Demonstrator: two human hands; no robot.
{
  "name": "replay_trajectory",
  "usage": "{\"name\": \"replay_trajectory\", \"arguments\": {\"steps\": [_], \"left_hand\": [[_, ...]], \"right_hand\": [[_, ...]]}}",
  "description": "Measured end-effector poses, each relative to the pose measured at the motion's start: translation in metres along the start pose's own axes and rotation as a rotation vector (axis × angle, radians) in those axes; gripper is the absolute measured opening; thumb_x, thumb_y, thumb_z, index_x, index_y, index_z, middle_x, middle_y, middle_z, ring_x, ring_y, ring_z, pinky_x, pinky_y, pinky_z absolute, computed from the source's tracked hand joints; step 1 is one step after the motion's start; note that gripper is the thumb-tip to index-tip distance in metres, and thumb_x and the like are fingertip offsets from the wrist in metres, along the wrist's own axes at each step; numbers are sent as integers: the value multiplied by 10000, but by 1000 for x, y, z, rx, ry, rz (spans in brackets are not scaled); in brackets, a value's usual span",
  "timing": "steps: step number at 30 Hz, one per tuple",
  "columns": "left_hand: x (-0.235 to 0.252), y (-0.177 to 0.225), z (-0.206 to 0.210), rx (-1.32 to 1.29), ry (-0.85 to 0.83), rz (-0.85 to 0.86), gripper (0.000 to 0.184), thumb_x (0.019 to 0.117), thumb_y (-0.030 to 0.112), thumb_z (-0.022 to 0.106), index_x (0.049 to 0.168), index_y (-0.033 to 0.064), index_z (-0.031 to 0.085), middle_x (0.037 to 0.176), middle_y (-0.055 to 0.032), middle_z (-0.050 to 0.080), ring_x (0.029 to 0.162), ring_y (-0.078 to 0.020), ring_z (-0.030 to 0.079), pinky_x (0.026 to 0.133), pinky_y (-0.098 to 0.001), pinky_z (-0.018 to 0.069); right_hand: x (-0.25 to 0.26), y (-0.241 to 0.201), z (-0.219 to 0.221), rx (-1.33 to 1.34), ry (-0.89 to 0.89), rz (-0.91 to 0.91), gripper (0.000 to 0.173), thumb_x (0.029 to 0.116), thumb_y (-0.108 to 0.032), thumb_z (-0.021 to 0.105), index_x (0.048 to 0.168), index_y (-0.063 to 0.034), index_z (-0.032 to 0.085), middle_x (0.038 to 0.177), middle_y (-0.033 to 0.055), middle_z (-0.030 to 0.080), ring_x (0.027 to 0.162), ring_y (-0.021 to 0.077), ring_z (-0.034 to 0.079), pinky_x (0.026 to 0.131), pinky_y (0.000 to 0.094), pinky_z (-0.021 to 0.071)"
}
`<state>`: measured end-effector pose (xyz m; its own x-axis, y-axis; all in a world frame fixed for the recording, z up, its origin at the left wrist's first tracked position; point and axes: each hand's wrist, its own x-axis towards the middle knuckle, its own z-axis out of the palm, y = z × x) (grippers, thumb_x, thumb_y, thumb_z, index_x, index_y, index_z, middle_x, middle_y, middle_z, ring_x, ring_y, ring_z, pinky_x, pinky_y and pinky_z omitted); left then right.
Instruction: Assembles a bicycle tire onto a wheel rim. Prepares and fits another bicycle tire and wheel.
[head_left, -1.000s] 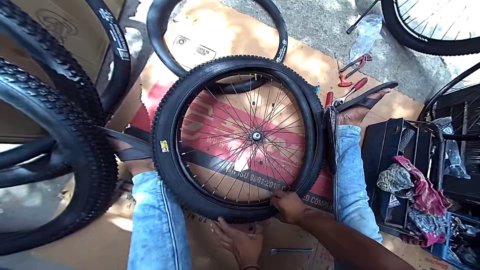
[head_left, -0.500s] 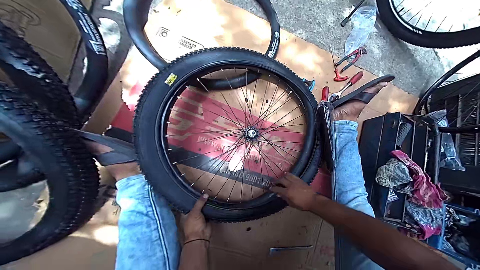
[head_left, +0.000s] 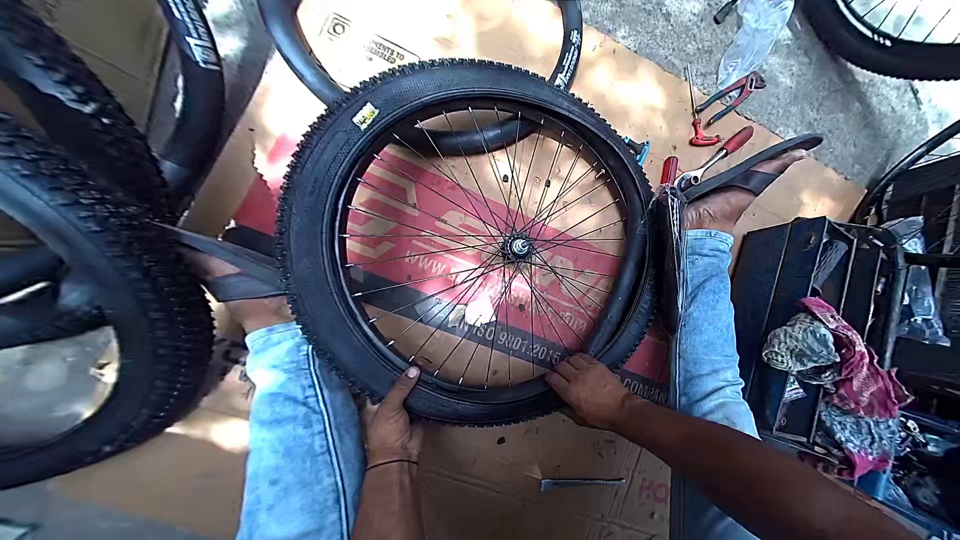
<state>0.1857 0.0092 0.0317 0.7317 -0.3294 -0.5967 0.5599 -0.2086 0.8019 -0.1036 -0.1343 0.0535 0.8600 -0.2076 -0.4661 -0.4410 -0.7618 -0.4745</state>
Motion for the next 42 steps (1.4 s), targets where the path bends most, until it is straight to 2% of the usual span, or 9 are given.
{"name": "replay_trajectory", "arguments": {"steps": [3, 8, 11, 17, 21, 25, 30, 36, 42], "left_hand": [[0, 3, 4, -16, -12, 17, 551, 897, 61, 733, 1396, 58, 498, 1203, -130, 681, 1054, -222, 695, 911, -432, 600], [-6, 2, 14, -38, 60, 63, 623, 916, 66, 721, 1469, 96, 436, 1281, -120, 643, 1108, -212, 673, 941, -431, 586], [-41, -29, 19, -19, 81, -29, 715, 954, 124, 689, 1554, 118, 302, 1383, -138, 573, 1180, -217, 637, 975, -429, 569], [-59, -35, 40, 40, 121, -160, 493, 983, 207, 669, 1411, 40, 491, 1201, -124, 666, 1036, -185, 680, 889, -402, 590], [-33, -7, 33, 183, 206, -1, 682, 842, 33, 797, 1431, -8, 455, 1250, -178, 645, 1074, -222, 687, 902, -408, 604], [-9, -3, 31, 197, 150, 38, 729, 825, 36, 806, 1450, 13, 432, 1251, -158, 646, 1075, -206, 687, 900, -394, 607], [-14, 17, 32, 151, 128, 69, 602, 842, -45, 754, 1380, 12, 489, 1151, -141, 672, 980, -205, 703, 840, -394, 619], [-28, 40, 40, 139, 72, 125, 544, 843, -55, 731, 1335, 20, 511, 1073, -104, 694, 914, -177, 717, 800, -367, 630], [-40, 75, 46, 177, -27, 240, 620, 790, -51, 760, 1341, 23, 488, 1094, -91, 688, 937, -172, 717, 829, -359, 629]], "right_hand": [[6, -1, -2, 51, -103, -7, 287, 932, -186, 656, 1172, -30, 632, 1101, 175, 693, 1071, 357, 672, 936, 530, 532], [15, -5, -15, 101, -191, 99, 361, 884, -258, 716, 1197, -98, 636, 996, 141, 707, 916, 351, 700, 745, 575, 551], [18, -29, -9, 241, -123, 170, 365, 889, -214, 709, 1230, -102, 642, 1041, 170, 716, 953, 390, 700, 774, 631, 542], [54, -87, -10, 443, 46, 215, 479, 885, -255, 763, 1324, -109, 638, 1246, 135, 682, 1148, 335, 656, 930, 550, 544], [21, -45, 1, 175, 229, -2, 787, 745, -272, 895, 1453, -234, 552, 1470, 132, 546, 1416, 353, 459, 1225, 565, 298], [-26, 25, -4, -151, 277, -39, 705, 914, -238, 748, 1541, -333, 441, 1533, 122, 497, 1439, 346, 445, 1207, 573, 333], [7, 25, -7, -200, 189, -105, 903, 736, -372, 848, 1522, -196, 441, 1445, 162, 548, 1362, 345, 509, 1188, 513, 352], [-4, 14, -22, -29, 194, -168, 241, 874, -152, 738, 1107, -116, 688, 1098, 122, 675, 939, 308, 689, 752, 475, 596], [-28, -13, -12, -8, 346, -118, 302, 941, -214, 710, 1225, -129, 653, 1092, 74, 715, 1055, 254, 702, 939, 430, 588]]}}
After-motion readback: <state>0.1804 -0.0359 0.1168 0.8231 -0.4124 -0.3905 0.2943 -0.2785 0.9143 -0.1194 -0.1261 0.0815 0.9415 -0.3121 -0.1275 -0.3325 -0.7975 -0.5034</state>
